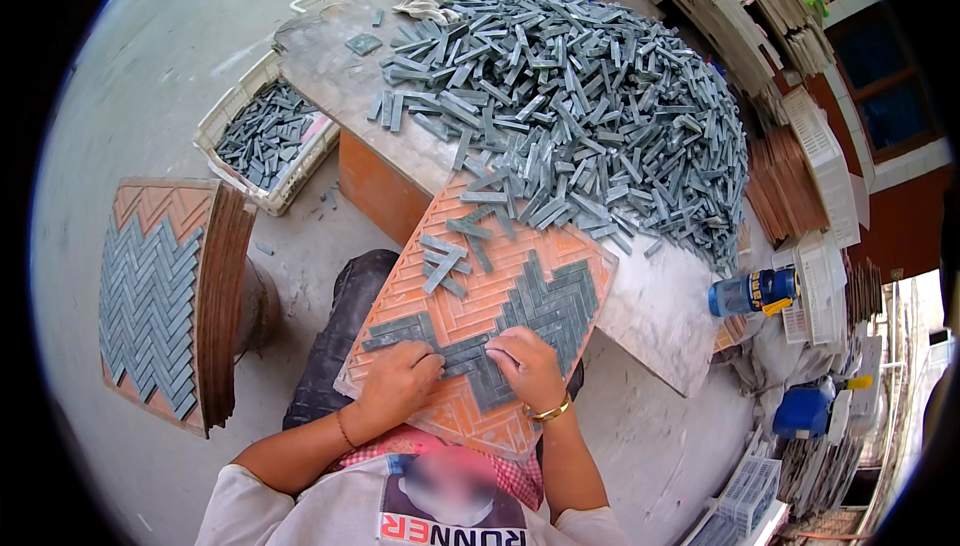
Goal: The person arranges small grey rectangular tiles onto a square orange board, forming a herringbone pattern. They pick tiles from a large pile on the table and place them one by one into the grooves of the board. After completing the pattern, they flip the board over to reveal the finished tile sheet.
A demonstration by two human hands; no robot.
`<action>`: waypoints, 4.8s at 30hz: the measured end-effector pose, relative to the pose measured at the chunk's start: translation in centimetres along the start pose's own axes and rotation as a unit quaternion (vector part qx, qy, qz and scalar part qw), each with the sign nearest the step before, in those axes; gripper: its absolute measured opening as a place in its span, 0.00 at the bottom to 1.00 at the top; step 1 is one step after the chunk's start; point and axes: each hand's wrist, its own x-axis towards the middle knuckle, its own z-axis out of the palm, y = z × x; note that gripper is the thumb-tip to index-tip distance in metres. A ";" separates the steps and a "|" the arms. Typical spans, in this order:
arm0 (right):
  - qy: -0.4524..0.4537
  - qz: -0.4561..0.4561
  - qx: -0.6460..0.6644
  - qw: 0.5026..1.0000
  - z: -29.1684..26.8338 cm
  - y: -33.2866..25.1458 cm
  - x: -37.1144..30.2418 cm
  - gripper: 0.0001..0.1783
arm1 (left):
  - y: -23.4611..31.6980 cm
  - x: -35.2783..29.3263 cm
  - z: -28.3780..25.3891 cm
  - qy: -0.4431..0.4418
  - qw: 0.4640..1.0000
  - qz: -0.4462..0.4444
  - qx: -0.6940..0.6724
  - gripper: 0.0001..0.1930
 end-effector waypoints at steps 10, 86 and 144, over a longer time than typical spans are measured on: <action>0.094 0.050 0.004 0.994 -1.6 -1.0 3.4 0.05 | 1.0 0.9 -0.1 -0.157 0.970 0.047 0.180 0.37; -0.070 0.058 -0.136 0.986 4.4 -4.6 6.0 0.16 | -1.5 -1.1 -3.8 -0.020 0.999 -0.007 0.037 0.24; 0.008 0.056 -0.105 0.993 4.5 -2.8 5.4 0.10 | -1.6 0.4 -1.5 -0.067 0.993 0.059 0.083 0.26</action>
